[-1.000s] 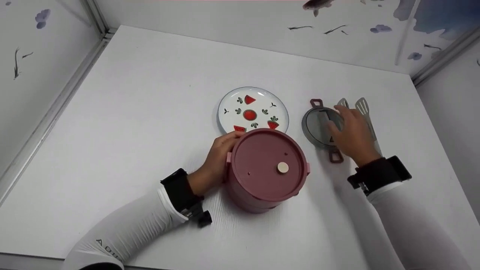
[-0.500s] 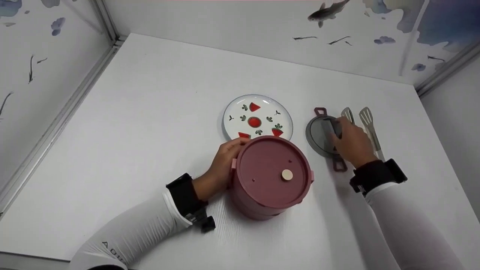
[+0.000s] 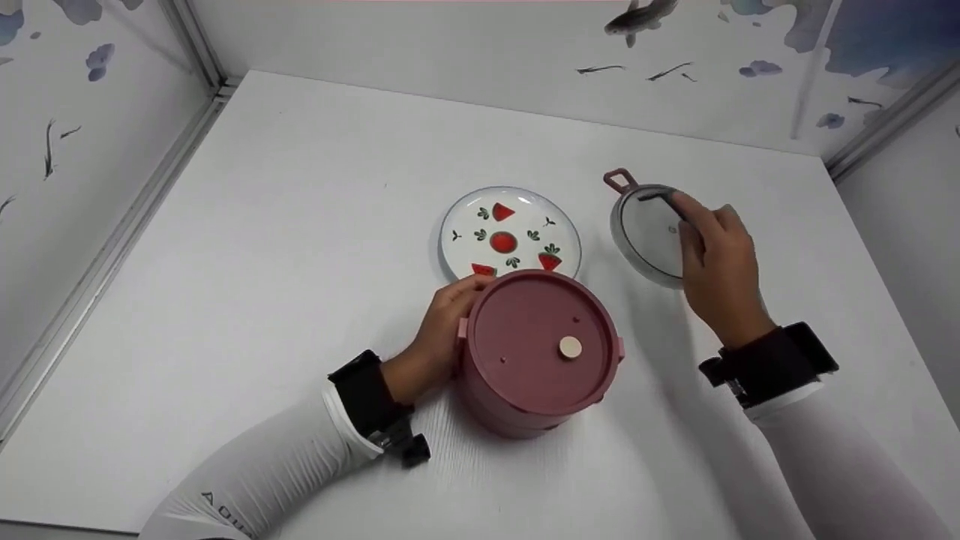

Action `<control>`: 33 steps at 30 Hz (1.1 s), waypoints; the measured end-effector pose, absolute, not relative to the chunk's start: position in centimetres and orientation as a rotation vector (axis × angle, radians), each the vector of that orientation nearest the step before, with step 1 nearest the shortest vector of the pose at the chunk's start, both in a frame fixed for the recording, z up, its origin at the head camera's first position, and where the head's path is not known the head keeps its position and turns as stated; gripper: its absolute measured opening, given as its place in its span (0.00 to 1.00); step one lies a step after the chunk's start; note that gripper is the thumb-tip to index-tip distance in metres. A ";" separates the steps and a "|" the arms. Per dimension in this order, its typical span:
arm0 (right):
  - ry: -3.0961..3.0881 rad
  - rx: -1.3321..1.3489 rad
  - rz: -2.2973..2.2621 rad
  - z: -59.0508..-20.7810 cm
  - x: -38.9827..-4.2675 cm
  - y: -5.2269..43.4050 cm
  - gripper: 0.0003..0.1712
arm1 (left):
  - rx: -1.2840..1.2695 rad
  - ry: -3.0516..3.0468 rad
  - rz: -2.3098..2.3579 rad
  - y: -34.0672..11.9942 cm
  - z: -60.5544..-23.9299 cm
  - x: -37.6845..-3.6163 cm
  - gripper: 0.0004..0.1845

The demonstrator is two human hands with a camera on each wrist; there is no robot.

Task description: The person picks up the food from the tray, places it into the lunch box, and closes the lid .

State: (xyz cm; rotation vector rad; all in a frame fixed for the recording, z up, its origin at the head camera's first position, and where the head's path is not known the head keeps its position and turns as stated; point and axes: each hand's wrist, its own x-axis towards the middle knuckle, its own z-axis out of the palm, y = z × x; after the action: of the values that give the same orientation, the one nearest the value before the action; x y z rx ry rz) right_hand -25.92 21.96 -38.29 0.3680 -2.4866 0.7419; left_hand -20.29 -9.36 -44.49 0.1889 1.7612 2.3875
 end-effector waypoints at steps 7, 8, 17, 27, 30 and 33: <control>-2.214 0.677 0.918 -35.8 -22.5 17.6 0.25 | 0.197 1.746 2.394 -9.5 -44.7 -20.3 0.17; -2.177 0.741 0.948 -35.7 -22.1 17.0 0.26 | 0.193 1.746 2.392 -9.5 -44.6 -20.3 0.17; -2.185 1.170 0.954 -35.6 -18.3 13.9 0.18 | 0.263 1.762 2.385 -9.6 -44.7 -20.2 0.20; -2.194 1.357 0.899 -36.0 -17.7 13.3 0.17 | 0.524 1.763 2.410 -9.8 -44.7 -20.1 0.32; -2.156 1.409 0.942 -36.0 -17.9 13.1 0.17 | 0.627 1.755 2.420 -9.9 -44.7 -20.0 0.30; -2.129 1.446 0.990 -36.1 -18.1 13.0 0.16 | 0.654 1.699 2.434 -10.0 -44.7 -20.1 0.32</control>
State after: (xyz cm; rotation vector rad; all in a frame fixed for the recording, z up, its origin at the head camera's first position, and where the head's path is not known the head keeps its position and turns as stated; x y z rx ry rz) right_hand -18.09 12.96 -36.11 1.4456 -2.1286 0.9904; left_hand -20.06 -9.97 -44.70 0.6536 1.6993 2.4335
